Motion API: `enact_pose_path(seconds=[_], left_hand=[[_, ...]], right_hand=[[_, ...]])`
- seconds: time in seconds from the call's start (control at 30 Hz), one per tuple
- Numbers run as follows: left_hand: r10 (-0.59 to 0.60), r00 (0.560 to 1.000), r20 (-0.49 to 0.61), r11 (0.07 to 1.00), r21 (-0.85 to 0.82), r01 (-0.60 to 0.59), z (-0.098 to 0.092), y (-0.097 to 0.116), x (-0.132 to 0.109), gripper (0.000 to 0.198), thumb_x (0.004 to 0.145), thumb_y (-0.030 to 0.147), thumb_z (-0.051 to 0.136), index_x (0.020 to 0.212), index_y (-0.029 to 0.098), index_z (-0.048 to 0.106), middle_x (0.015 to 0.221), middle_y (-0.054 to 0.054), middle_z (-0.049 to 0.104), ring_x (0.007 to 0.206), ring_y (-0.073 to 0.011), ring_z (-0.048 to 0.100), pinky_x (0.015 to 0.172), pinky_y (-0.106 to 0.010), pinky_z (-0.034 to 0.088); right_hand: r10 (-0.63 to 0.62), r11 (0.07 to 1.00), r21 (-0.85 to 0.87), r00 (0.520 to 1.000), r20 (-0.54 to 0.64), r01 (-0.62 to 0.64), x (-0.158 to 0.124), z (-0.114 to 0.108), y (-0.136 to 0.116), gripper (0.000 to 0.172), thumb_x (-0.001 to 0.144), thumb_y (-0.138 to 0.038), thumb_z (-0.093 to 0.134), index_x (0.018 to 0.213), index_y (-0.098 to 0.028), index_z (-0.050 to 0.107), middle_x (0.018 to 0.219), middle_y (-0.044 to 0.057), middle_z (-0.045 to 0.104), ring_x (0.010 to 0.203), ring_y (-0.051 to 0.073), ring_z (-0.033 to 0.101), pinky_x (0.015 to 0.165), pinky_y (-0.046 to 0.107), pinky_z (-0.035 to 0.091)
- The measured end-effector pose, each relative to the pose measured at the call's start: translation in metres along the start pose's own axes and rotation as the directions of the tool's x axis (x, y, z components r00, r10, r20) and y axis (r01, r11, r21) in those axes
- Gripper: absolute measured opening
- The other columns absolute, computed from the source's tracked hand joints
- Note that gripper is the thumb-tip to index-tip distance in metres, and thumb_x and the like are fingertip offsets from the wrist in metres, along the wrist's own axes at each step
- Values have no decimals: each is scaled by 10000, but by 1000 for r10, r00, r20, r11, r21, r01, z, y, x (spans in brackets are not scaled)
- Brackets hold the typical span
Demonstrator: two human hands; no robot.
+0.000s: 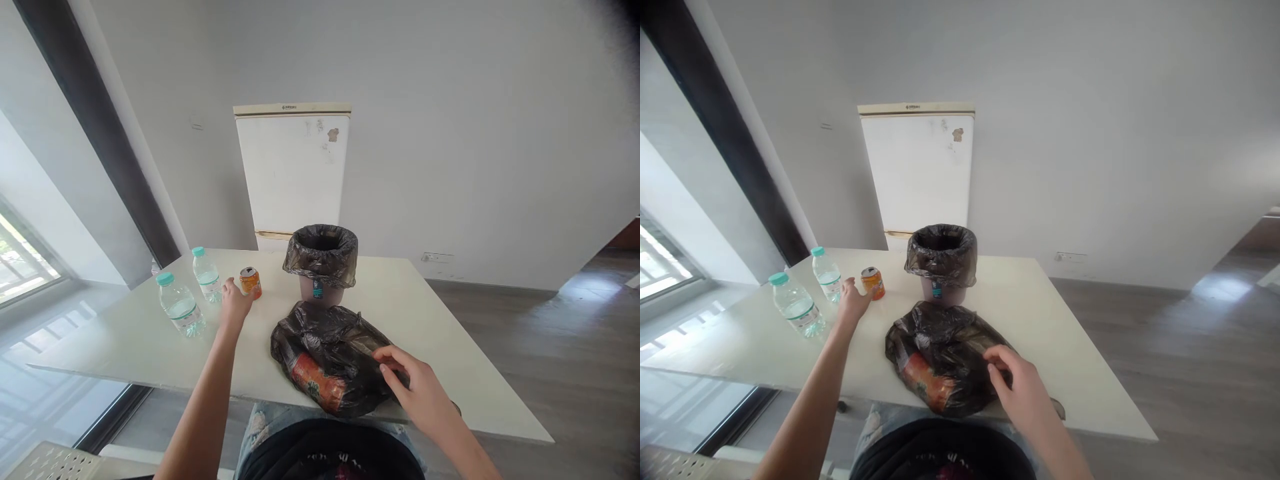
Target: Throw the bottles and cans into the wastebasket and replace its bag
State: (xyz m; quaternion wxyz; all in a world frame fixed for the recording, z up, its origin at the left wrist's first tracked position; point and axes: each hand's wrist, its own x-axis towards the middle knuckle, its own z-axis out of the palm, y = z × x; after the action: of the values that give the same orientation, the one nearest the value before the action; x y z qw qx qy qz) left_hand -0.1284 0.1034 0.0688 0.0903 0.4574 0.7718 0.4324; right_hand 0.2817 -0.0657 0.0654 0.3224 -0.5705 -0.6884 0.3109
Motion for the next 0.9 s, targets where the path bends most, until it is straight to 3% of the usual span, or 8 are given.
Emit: enact_pose_path(seconds=[0.13,0.27,0.37,0.47,0.53,0.63,0.77,0.9], left_hand=[[307,946,-102,928,-189,-322,-8,7,-91,422,1050,443,512,1389,192,524,1418,-173,606,1380,-325,574,1139,-510,486],[611,772,173,785,-260,-563,-6,8,-181,729,920,380,745,1563,285,415,1606,-131,487,1514,-340,457,1228,-553,431],[675,638,371,733,-242,-636,-2,1,-209,948,831,334,840,1637,326,341,1694,-111,395,1581,-367,355,1267,-585,387],[685,573,450,710,-236,-664,2,-7,-211,830,907,262,748,1638,333,361,1682,-104,427,1563,-346,398,1255,-578,414],[684,561,467,710,-250,-658,3,-9,-209,747,929,223,707,1609,323,414,1656,-104,467,1537,-326,445,1240,-547,444],[669,581,464,730,-263,-631,2,-9,-208,672,909,190,704,1541,294,500,1598,-113,531,1488,-324,506,1211,-535,479],[654,636,410,755,-293,-587,5,-9,-212,666,818,26,609,1435,274,579,1502,-110,602,1412,-300,577,1166,-505,526],[640,688,343,768,-324,-553,11,-15,-213,704,742,-43,536,1367,275,600,1455,-91,625,1357,-259,622,1145,-444,545]], right_hand=[[-16,998,69,998,60,12,0,11,-10,305,1017,-434,509,1159,-261,716,1290,83,741,1145,266,722,1049,403,568],[11,1000,14,994,104,-13,4,25,-23,404,942,-410,632,1316,-267,689,1411,79,693,1260,286,675,1117,421,522],[94,992,-95,984,149,-81,8,34,-27,649,793,-365,794,1414,-246,647,1485,108,645,1359,337,608,1151,451,480],[68,991,-128,980,185,-45,10,38,-31,489,788,-276,764,1273,-237,715,1304,93,743,1238,316,675,1071,410,513],[-15,994,-105,982,186,35,10,38,-35,276,835,-184,642,1082,-253,744,1082,44,787,1024,257,729,945,354,543],[-139,983,-97,981,138,154,5,37,-45,238,856,-123,546,935,-260,725,963,32,768,916,239,707,856,344,542],[-255,956,-83,937,237,281,-8,35,-59,155,929,-223,604,913,-271,750,952,47,759,965,265,683,891,373,541],[-219,972,-3,918,330,233,-13,38,-59,227,1028,-373,561,1026,-296,774,913,19,765,857,235,703,850,338,551]])
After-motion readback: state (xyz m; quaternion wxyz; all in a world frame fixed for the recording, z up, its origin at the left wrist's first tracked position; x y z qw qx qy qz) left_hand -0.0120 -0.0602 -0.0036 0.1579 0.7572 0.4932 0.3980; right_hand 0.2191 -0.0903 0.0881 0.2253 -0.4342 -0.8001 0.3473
